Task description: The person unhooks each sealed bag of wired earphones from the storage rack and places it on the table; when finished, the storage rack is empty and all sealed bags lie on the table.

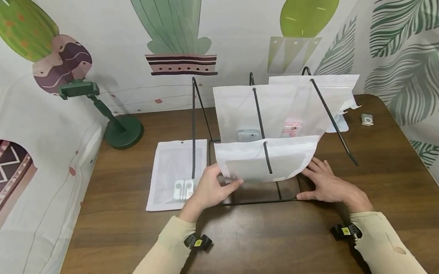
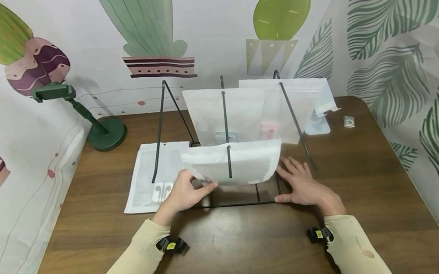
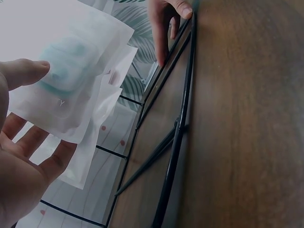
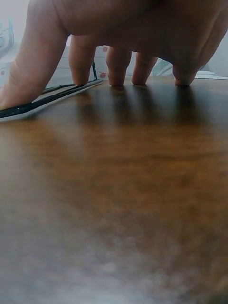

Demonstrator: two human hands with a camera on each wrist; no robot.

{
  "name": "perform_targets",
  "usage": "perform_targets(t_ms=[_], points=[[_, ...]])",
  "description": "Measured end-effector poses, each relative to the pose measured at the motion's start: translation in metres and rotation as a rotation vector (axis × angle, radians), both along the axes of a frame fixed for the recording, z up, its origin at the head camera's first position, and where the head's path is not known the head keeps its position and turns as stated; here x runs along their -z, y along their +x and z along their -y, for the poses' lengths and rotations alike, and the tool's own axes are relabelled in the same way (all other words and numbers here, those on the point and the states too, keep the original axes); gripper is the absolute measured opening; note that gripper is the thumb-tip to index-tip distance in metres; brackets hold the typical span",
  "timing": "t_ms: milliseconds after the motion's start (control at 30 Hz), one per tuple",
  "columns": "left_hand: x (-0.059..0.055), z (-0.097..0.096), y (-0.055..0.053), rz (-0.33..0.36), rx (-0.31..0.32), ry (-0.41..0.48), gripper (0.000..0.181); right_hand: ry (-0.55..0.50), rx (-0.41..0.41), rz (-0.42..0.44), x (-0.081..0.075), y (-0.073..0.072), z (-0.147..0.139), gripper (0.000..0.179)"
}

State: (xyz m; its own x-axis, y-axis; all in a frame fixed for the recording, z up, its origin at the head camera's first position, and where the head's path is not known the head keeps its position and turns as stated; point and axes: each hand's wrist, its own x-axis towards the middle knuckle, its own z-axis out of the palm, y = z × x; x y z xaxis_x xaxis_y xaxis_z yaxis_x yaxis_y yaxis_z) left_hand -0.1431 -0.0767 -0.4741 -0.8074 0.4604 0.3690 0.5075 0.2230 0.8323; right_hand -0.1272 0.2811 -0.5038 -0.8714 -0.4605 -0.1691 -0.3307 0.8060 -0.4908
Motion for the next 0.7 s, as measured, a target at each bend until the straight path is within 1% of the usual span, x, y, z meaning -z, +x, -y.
perform_targets(t_ms=[233,400,533,700], points=[[0.001,0.002,0.005,-0.029,0.003,-0.025,0.017,-0.031,0.010,0.006,0.002,0.001,0.001,0.089],[0.000,0.003,0.008,-0.033,-0.003,-0.032,0.018,-0.020,0.019,0.019,0.003,0.001,0.000,0.090],[-0.004,0.002,0.011,-0.018,-0.013,-0.044,0.017,-0.020,0.029,0.029,0.003,0.001,0.000,0.090],[-0.013,0.000,0.015,-0.019,-0.023,-0.058,0.017,-0.018,0.026,0.029,0.002,0.000,0.000,0.091]])
